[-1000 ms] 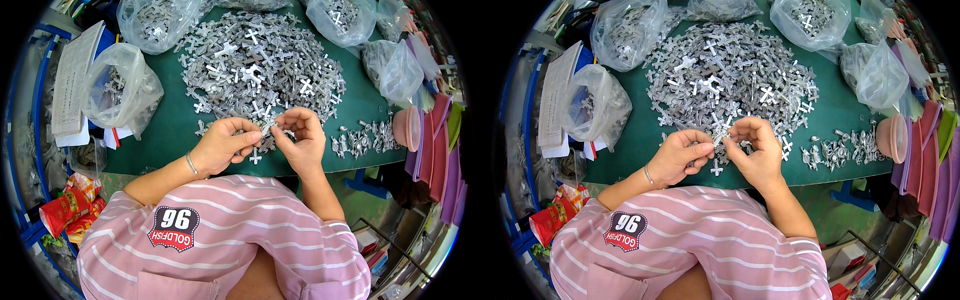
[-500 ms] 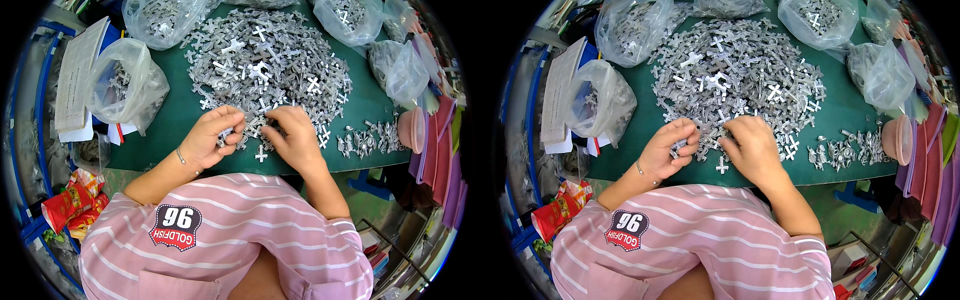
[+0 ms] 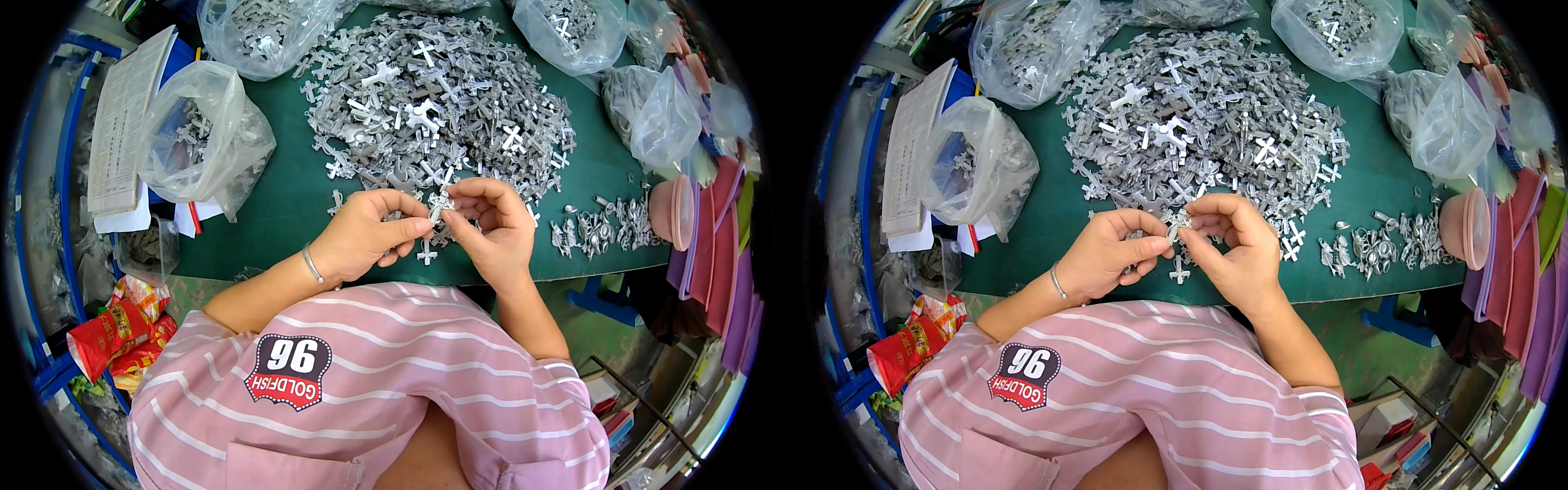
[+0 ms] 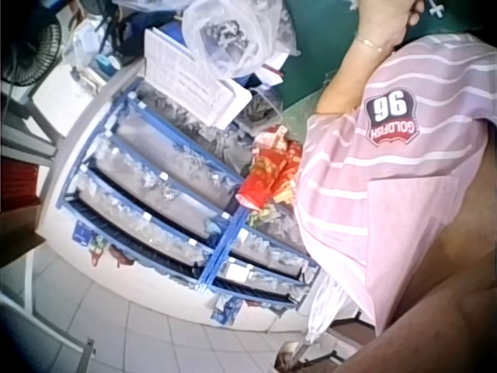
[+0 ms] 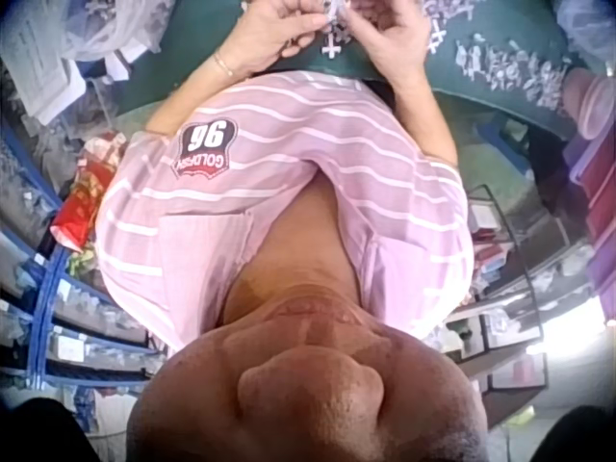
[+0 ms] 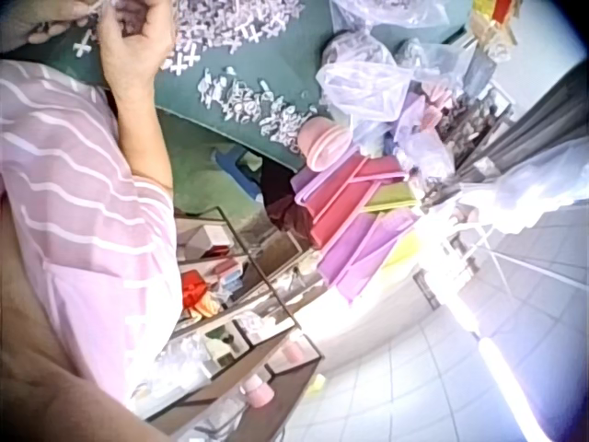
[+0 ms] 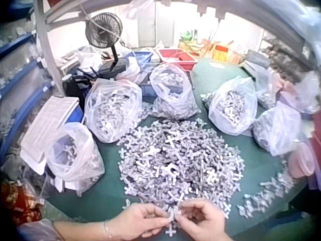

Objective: The person sits on the floor at a green table and assembles small white cross-shaped objects by hand. They pick up individual components from a large pile, fit them together, and place the finished units into a plastic bag.

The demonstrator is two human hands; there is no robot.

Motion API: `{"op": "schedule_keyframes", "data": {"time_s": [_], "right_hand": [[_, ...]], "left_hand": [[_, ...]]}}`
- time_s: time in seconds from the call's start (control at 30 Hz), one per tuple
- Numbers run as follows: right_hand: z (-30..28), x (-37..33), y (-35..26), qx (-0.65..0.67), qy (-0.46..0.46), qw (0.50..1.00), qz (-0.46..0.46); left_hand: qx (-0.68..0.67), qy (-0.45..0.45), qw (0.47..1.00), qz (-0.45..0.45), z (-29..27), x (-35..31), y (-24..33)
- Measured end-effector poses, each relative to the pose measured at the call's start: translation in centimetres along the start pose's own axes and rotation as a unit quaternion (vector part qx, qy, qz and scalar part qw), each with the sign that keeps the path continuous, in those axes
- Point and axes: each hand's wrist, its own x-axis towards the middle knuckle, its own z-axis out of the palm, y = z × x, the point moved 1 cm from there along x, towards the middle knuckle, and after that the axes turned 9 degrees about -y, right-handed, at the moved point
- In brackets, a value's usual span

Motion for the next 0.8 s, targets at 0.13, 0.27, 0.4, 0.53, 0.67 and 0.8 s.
{"op": "schedule_keyframes", "data": {"time_s": [0.13, 0.27, 0.4, 0.53, 0.67, 0.8], "right_hand": [[0.0, -0.2, 0.1, 0.039, 0.004, 0.999, 0.002], [0.0, -0.3, 0.1, 0.006, 0.008, 0.999, -0.046], [0.5, -0.5, 0.2, -0.034, 0.035, 0.993, -0.107], [0.1, -0.3, -0.8, -0.21, -0.053, 0.952, -0.218], [-0.5, 0.6, -1.6, -0.31, -0.067, 0.93, -0.186], [-1.0, 0.5, -1.1, -0.442, -0.129, 0.883, -0.091]], "left_hand": [[0.006, 0.006, 1.0, 0.01, 0.1, 0.0, 0.1], [-0.005, 0.011, 1.0, 0.021, 0.0, 0.0, 0.0], [0.004, 0.007, 1.0, 0.024, 0.0, 0.1, -0.1], [-0.089, -0.013, 0.996, 0.011, -0.1, 0.3, -0.2], [-0.244, -0.056, 0.968, -0.007, -1.4, 0.4, -0.7], [-0.29, -0.067, 0.954, 0.023, -2.5, 0.4, -0.5]]}}
